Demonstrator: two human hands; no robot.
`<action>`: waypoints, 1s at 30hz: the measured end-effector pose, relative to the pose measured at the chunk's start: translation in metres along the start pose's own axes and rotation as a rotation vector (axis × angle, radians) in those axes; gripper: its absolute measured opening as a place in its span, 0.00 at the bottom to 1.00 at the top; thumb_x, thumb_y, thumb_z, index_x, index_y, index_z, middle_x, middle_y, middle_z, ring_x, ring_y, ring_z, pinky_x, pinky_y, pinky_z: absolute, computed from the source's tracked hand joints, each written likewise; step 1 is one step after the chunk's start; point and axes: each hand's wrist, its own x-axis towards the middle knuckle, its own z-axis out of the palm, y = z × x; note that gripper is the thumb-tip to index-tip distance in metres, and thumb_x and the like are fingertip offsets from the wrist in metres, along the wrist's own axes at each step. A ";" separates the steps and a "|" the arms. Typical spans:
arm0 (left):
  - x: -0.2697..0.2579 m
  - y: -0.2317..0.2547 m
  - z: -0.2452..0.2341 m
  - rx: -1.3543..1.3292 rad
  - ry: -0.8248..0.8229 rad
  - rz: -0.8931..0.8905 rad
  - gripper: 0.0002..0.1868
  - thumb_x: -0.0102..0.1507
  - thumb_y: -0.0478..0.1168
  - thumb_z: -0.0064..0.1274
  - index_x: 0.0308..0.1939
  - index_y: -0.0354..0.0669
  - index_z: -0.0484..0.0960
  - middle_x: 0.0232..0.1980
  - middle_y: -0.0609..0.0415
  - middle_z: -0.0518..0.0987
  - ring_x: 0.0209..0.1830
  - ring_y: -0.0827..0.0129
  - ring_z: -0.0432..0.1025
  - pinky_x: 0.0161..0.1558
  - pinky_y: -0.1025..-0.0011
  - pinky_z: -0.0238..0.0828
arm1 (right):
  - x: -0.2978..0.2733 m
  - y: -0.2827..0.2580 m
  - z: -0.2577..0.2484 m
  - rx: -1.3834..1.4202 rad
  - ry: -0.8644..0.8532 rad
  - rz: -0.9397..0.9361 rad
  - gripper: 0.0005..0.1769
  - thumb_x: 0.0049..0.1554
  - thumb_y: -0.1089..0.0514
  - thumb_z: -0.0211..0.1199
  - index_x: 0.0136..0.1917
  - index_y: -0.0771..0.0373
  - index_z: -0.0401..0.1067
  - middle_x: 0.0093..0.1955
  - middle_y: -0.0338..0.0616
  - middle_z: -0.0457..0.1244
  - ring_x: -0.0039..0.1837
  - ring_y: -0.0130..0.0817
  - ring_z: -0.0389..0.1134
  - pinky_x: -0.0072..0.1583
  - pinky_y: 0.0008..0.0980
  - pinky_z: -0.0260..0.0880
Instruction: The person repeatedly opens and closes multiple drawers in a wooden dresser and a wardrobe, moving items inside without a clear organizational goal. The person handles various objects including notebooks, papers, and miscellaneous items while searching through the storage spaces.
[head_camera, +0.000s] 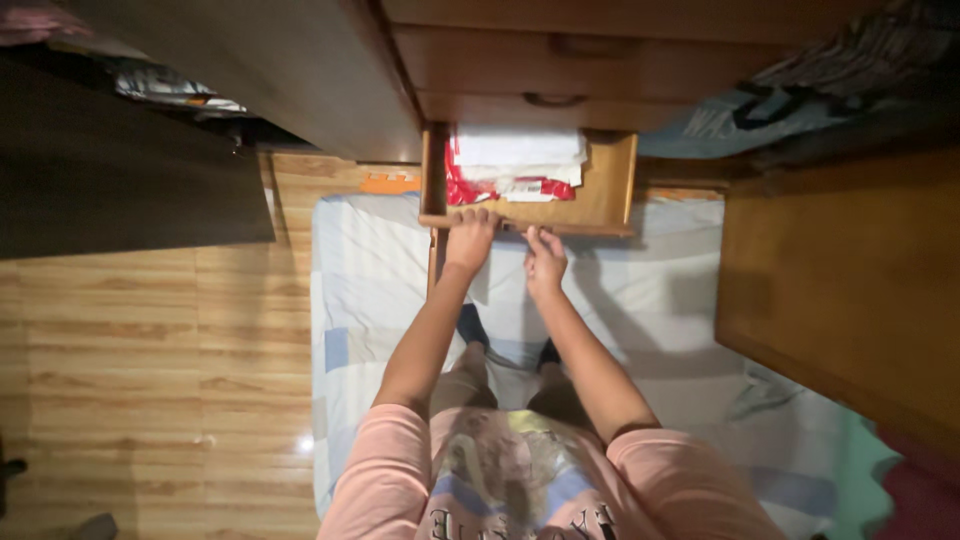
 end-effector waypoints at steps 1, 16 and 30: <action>-0.011 0.001 0.004 -0.015 0.019 0.011 0.09 0.64 0.38 0.48 0.48 0.48 0.79 0.43 0.53 0.78 0.46 0.57 0.74 0.53 0.53 0.68 | -0.010 0.004 -0.008 0.000 -0.008 0.001 0.18 0.55 0.56 0.73 0.53 0.61 0.68 0.43 0.48 0.71 0.23 0.21 0.54 0.25 0.23 0.47; -0.132 0.035 -0.001 -0.195 -0.010 0.018 0.13 0.56 0.33 0.52 0.45 0.45 0.81 0.43 0.52 0.80 0.45 0.56 0.76 0.50 0.55 0.73 | -0.120 0.024 -0.071 -0.090 0.104 0.194 0.17 0.52 0.56 0.75 0.50 0.59 0.69 0.42 0.41 0.70 0.25 0.20 0.53 0.25 0.21 0.46; -0.139 0.026 -0.010 -0.222 -0.105 0.071 0.20 0.55 0.33 0.51 0.53 0.44 0.78 0.48 0.50 0.79 0.51 0.55 0.74 0.57 0.57 0.66 | -0.103 -0.044 -0.065 -0.597 -0.466 0.510 0.16 0.58 0.52 0.66 0.54 0.64 0.74 0.46 0.47 0.72 0.37 0.30 0.70 0.40 0.29 0.73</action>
